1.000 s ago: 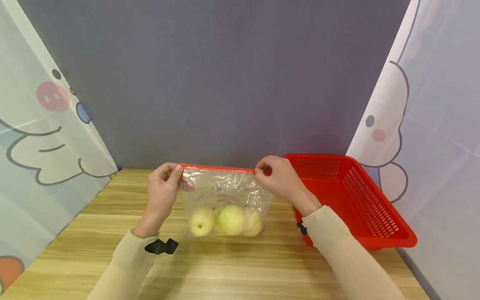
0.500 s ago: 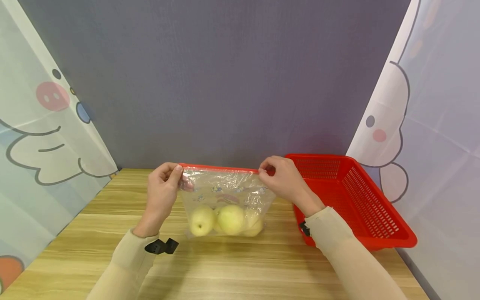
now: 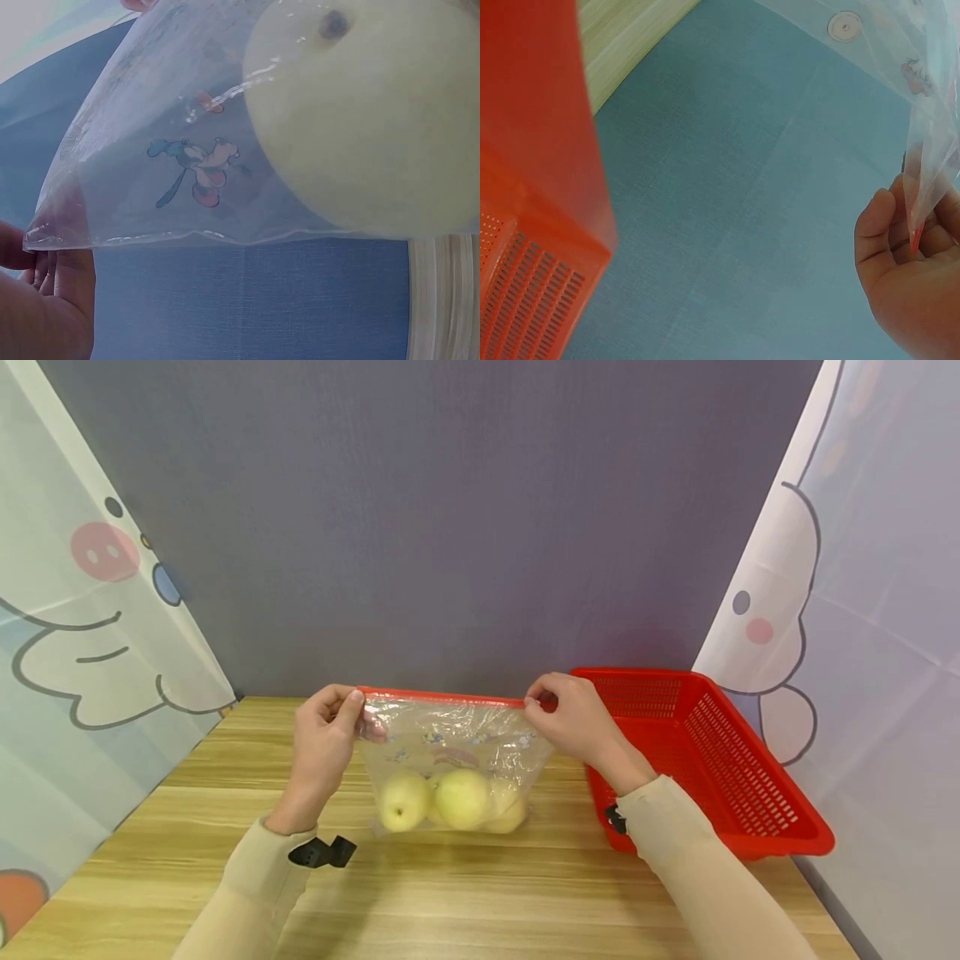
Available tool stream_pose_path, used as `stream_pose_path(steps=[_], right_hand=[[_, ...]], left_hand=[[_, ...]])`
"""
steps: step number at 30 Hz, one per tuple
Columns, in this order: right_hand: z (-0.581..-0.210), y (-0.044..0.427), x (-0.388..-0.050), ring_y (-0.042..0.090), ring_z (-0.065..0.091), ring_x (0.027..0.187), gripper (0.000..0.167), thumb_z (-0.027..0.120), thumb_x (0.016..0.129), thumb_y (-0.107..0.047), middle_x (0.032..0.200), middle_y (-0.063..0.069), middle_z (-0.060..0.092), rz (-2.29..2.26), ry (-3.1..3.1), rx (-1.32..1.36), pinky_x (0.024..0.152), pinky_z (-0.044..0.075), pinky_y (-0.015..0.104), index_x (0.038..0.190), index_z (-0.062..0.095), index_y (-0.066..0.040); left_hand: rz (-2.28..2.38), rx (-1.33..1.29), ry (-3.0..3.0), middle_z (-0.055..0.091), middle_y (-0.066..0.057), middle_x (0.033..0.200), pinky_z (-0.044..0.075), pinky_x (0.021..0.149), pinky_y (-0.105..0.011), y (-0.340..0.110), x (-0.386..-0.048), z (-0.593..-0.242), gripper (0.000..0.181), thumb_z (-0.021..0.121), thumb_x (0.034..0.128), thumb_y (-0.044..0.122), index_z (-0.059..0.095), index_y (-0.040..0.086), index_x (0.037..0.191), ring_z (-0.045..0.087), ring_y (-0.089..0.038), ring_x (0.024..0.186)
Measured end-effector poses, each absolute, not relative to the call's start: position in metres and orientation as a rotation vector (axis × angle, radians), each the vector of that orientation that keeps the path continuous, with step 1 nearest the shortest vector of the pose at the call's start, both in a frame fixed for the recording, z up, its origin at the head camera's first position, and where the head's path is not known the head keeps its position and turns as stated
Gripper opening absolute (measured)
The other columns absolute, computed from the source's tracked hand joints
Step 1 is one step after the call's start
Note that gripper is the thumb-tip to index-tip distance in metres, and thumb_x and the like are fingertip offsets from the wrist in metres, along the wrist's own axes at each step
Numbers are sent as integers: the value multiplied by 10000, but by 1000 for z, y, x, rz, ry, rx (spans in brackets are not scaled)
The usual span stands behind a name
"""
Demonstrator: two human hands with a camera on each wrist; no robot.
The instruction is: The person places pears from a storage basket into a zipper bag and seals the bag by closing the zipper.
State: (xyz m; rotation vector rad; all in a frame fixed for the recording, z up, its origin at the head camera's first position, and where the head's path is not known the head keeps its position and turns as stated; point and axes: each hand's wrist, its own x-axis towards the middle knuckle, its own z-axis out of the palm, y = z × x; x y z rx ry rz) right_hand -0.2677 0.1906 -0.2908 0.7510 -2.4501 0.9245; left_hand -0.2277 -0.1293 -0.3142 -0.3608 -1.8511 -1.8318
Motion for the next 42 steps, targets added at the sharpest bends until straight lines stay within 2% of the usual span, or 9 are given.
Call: stream_pose_path(steps=[9, 21, 30, 37, 42], right_hand=[[-290, 195, -266, 198, 599, 812, 94, 653, 914, -52, 884, 29, 711, 900, -2435, 746, 773, 509, 436, 906, 743, -77], [-291, 202, -264, 189, 597, 818, 93, 657, 913, -59, 870, 8, 706, 869, -2443, 717, 784, 496, 407, 903, 741, -97], [-290, 205, -264, 193, 596, 807, 90, 661, 907, -53, 862, 14, 704, 846, -2444, 712, 774, 505, 409, 900, 742, -91], [-290, 209, -263, 196, 597, 806, 94, 660, 908, -48, 871, 20, 703, 836, -2447, 704, 767, 512, 413, 913, 746, -85], [-291, 211, -264, 199, 591, 792, 93, 660, 903, -42, 873, 27, 704, 827, -2442, 706, 747, 511, 404, 912, 745, -80]], left_hand=[[-1841, -346, -1860, 610, -193, 758, 605, 573, -417, -129, -227, -313, 172, 526, 1043, 22, 621, -70, 934, 701, -190, 570], [-1838, -334, -1870, 612, -188, 757, 603, 570, -409, -130, -227, -313, 181, 525, 1044, 24, 616, -107, 956, 698, -181, 569], [-1843, -344, -1864, 611, -201, 756, 602, 564, -413, -130, -227, -313, 163, 524, 1042, 18, 630, -57, 943, 695, -195, 567], [-1834, -349, -1874, 611, -198, 766, 602, 569, -403, -130, -228, -313, 187, 527, 1046, 32, 608, -124, 982, 698, -184, 575], [-1843, -341, -1872, 606, -185, 757, 604, 578, -410, -131, -228, -314, 168, 529, 1046, 34, 620, -77, 958, 698, -189, 576]])
